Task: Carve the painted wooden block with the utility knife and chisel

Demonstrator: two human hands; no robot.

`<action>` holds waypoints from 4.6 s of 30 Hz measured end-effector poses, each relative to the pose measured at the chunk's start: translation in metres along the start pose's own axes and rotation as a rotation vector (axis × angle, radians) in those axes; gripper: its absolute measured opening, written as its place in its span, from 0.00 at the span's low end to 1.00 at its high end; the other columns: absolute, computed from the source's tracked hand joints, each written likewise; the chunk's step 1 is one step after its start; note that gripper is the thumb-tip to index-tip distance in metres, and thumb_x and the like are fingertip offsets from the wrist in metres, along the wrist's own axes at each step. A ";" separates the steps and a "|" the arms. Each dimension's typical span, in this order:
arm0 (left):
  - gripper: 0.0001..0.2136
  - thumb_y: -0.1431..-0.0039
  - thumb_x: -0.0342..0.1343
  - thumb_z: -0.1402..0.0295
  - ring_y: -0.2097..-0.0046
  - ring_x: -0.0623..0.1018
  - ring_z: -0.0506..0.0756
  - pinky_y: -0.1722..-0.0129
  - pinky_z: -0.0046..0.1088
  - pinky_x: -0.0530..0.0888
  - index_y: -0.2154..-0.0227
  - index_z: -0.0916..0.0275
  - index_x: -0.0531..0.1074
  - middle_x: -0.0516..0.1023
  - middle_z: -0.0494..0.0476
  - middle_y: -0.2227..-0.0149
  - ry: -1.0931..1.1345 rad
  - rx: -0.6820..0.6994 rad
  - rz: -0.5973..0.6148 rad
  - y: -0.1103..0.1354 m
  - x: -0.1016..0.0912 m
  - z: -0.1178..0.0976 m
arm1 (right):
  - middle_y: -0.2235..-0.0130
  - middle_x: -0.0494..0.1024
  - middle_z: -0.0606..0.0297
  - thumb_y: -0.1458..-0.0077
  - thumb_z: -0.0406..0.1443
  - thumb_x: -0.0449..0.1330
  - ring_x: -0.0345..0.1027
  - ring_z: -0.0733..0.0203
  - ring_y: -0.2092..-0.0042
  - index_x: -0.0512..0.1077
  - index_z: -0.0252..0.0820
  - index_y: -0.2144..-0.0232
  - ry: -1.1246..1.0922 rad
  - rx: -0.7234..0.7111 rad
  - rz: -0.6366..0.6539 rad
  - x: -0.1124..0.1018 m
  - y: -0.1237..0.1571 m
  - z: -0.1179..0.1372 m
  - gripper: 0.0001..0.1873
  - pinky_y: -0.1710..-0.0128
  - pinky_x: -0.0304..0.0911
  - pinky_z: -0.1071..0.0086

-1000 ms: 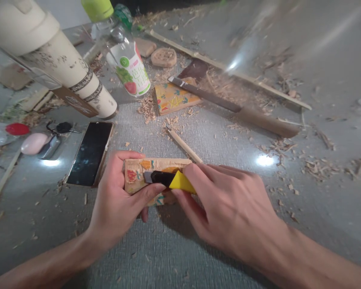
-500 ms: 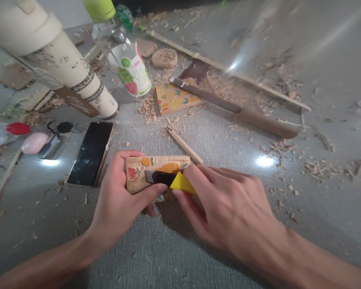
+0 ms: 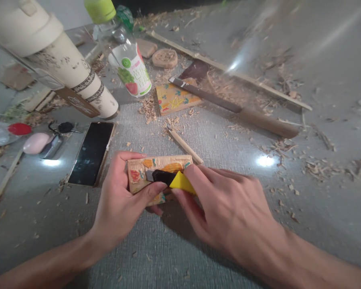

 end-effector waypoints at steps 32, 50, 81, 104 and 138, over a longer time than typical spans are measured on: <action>0.31 0.49 0.77 0.69 0.71 0.84 0.54 0.78 0.30 0.87 0.50 0.51 0.62 0.81 0.45 0.62 0.038 0.064 -0.079 -0.002 0.001 0.002 | 0.76 0.73 0.70 0.26 0.44 0.51 0.68 0.59 0.81 0.70 0.45 0.65 0.000 -0.017 -0.017 -0.002 -0.002 -0.003 0.16 0.79 0.49 0.64; 0.31 0.50 0.78 0.66 0.67 0.85 0.57 0.79 0.35 0.87 0.51 0.52 0.63 0.76 0.48 0.60 0.043 0.029 -0.080 -0.002 -0.001 0.003 | 0.74 0.74 0.69 0.27 0.41 0.54 0.71 0.59 0.77 0.65 0.47 0.65 0.034 -0.017 -0.032 0.003 0.002 0.000 0.11 0.76 0.47 0.63; 0.31 0.49 0.75 0.73 0.69 0.81 0.53 0.79 0.28 0.85 0.49 0.51 0.62 0.80 0.47 0.62 0.019 0.006 -0.030 -0.005 0.000 0.000 | 0.75 0.75 0.70 0.29 0.45 0.55 0.67 0.59 0.80 0.72 0.46 0.66 -0.063 -0.045 0.084 -0.002 -0.006 -0.018 0.14 0.75 0.43 0.64; 0.31 0.49 0.75 0.73 0.68 0.83 0.54 0.78 0.27 0.84 0.49 0.51 0.63 0.81 0.47 0.62 0.013 0.023 0.010 -0.003 0.001 -0.001 | 0.75 0.73 0.70 0.27 0.44 0.54 0.66 0.60 0.79 0.71 0.44 0.64 -0.062 -0.086 0.062 -0.006 -0.008 -0.014 0.15 0.74 0.45 0.64; 0.30 0.51 0.78 0.68 0.71 0.81 0.53 0.84 0.25 0.81 0.53 0.52 0.63 0.79 0.45 0.66 0.027 -0.004 0.002 -0.004 0.000 0.001 | 0.77 0.69 0.71 0.26 0.44 0.51 0.61 0.61 0.80 0.70 0.46 0.67 0.008 -0.093 0.047 -0.010 -0.007 -0.013 0.17 0.77 0.42 0.64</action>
Point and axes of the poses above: each hand's wrist, its own y-axis away from the middle knuckle, its own x-axis out of the palm, z = x × y, the point moved 3 cm from there along -y, towards the middle knuckle
